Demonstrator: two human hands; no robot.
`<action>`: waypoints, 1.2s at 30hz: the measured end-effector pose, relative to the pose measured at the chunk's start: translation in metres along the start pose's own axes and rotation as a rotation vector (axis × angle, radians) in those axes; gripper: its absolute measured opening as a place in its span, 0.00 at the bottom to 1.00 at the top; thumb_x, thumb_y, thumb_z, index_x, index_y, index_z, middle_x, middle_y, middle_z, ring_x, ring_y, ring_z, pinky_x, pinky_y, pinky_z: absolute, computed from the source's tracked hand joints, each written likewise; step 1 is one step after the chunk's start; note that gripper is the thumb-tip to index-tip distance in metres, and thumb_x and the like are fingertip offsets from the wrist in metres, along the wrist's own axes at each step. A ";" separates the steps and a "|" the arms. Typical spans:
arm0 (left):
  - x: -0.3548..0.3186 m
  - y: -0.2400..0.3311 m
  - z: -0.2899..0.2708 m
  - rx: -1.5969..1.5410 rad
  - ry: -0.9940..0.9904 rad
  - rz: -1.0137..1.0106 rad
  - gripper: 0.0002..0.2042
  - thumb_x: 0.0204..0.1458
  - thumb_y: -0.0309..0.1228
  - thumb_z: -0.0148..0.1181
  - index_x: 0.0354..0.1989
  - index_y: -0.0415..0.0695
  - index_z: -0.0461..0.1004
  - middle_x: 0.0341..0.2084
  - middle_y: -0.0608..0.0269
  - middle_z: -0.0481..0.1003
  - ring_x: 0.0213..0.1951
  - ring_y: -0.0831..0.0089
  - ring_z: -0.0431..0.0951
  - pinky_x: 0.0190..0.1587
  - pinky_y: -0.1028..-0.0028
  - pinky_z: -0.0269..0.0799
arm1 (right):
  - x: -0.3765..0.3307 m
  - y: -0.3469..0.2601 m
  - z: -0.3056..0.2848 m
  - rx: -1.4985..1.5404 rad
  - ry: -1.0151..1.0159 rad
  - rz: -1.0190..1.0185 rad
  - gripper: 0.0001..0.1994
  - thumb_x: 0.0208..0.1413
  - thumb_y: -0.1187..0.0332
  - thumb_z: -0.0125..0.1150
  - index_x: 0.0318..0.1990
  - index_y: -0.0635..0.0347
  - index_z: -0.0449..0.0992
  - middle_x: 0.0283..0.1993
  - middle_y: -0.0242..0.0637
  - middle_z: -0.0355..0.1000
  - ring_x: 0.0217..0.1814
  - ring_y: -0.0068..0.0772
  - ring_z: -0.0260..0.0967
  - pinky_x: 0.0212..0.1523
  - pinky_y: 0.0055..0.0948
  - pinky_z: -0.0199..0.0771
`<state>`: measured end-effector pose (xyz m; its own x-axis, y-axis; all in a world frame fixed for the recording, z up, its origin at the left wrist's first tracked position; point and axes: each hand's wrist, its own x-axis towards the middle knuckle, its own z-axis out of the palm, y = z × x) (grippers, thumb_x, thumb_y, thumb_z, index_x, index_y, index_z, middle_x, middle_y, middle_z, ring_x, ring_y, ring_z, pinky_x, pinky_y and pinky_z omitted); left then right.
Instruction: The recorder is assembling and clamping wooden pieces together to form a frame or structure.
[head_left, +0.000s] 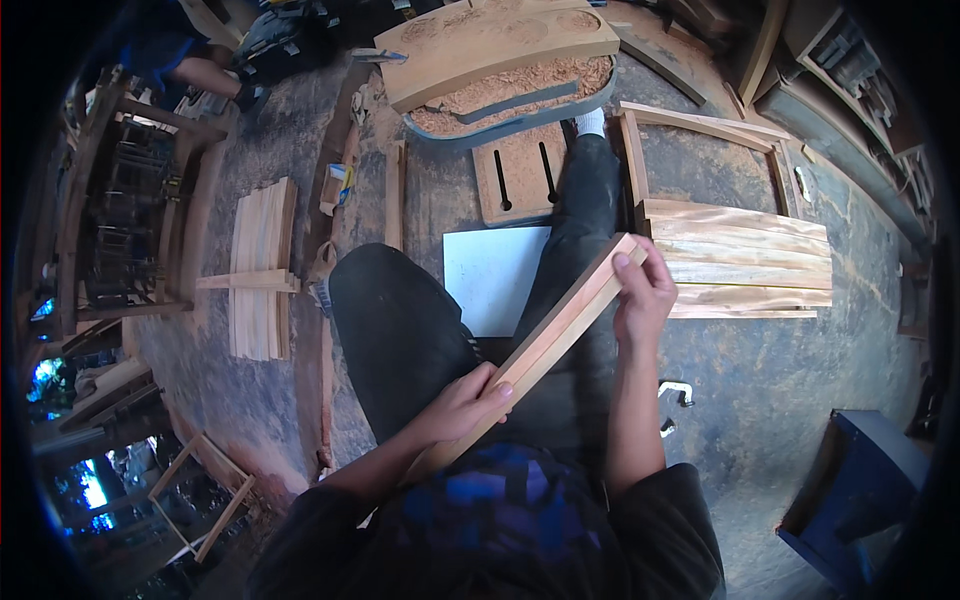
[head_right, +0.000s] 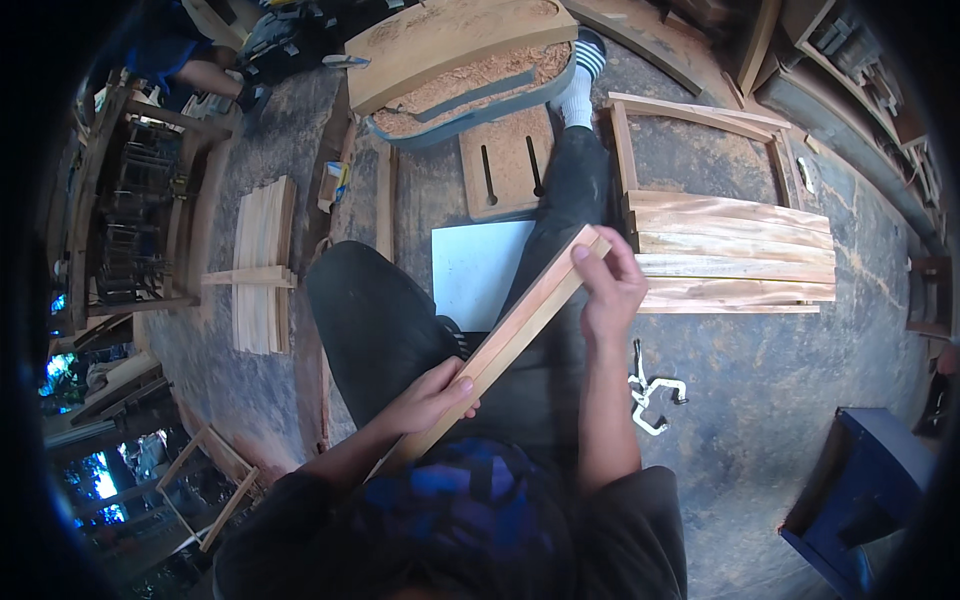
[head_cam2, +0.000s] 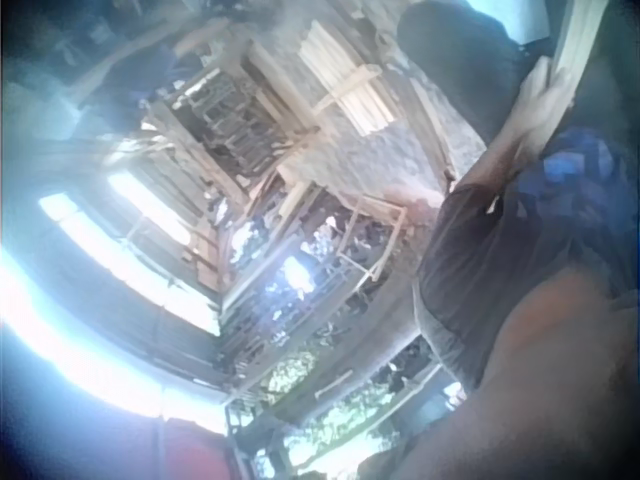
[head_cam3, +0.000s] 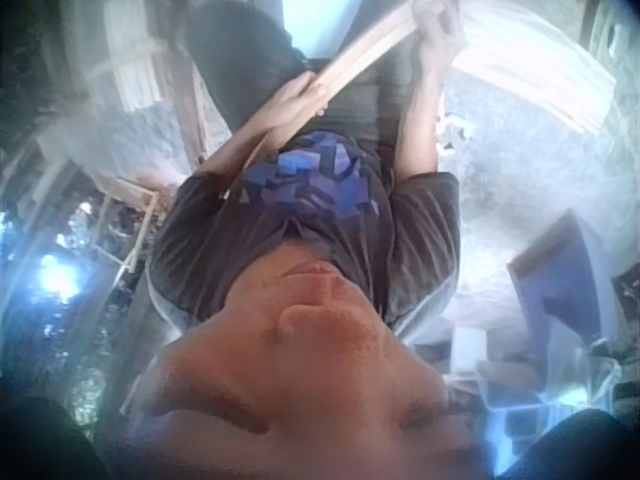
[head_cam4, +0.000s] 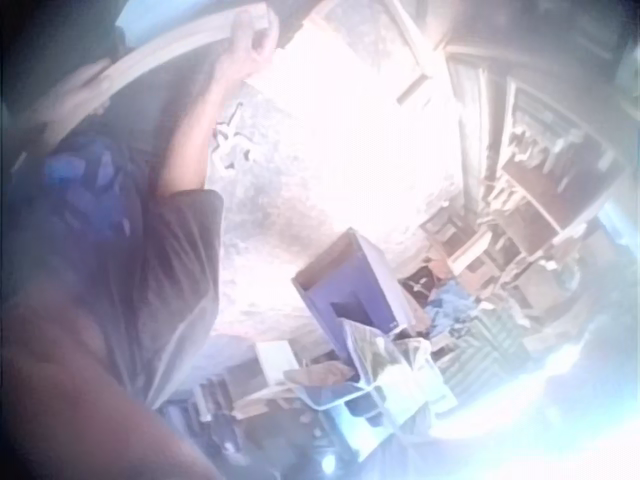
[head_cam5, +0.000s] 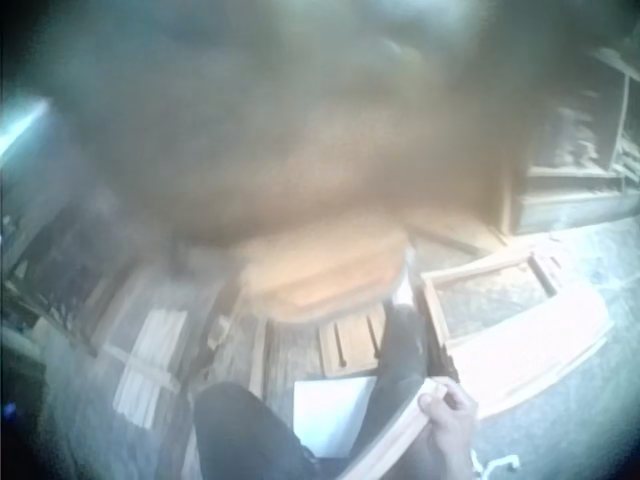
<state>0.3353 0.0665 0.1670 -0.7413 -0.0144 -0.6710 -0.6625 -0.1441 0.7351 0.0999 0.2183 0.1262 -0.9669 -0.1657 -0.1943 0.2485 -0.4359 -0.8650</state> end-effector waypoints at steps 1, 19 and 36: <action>0.002 0.002 0.002 0.015 -0.008 0.005 0.21 0.66 0.50 0.52 0.42 0.40 0.68 0.33 0.61 0.77 0.34 0.75 0.79 0.41 0.70 0.73 | 0.010 -0.011 -0.005 0.018 0.018 0.011 0.17 0.52 0.80 0.69 0.52 0.68 0.79 0.39 0.32 0.77 0.38 0.19 0.73 0.39 0.19 0.74; 0.008 0.015 0.017 0.290 -0.065 -0.040 0.22 0.66 0.48 0.50 0.48 0.37 0.68 0.35 0.57 0.78 0.36 0.73 0.81 0.44 0.69 0.75 | 0.057 -0.027 -0.060 -0.060 0.123 -0.029 0.18 0.56 0.77 0.66 0.55 0.68 0.77 0.38 0.32 0.78 0.33 0.17 0.75 0.26 0.15 0.70; 0.003 0.013 0.017 0.365 -0.069 -0.052 0.20 0.68 0.45 0.48 0.46 0.35 0.66 0.33 0.55 0.78 0.32 0.71 0.82 0.39 0.67 0.77 | 0.052 -0.024 -0.049 -0.079 0.111 -0.040 0.18 0.57 0.77 0.66 0.55 0.70 0.77 0.35 0.28 0.77 0.27 0.12 0.68 0.23 0.15 0.62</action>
<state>0.3229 0.0816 0.1761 -0.7026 0.0517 -0.7097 -0.6852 0.2197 0.6944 0.0413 0.2629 0.1141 -0.9776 -0.0487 -0.2049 0.2083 -0.3685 -0.9060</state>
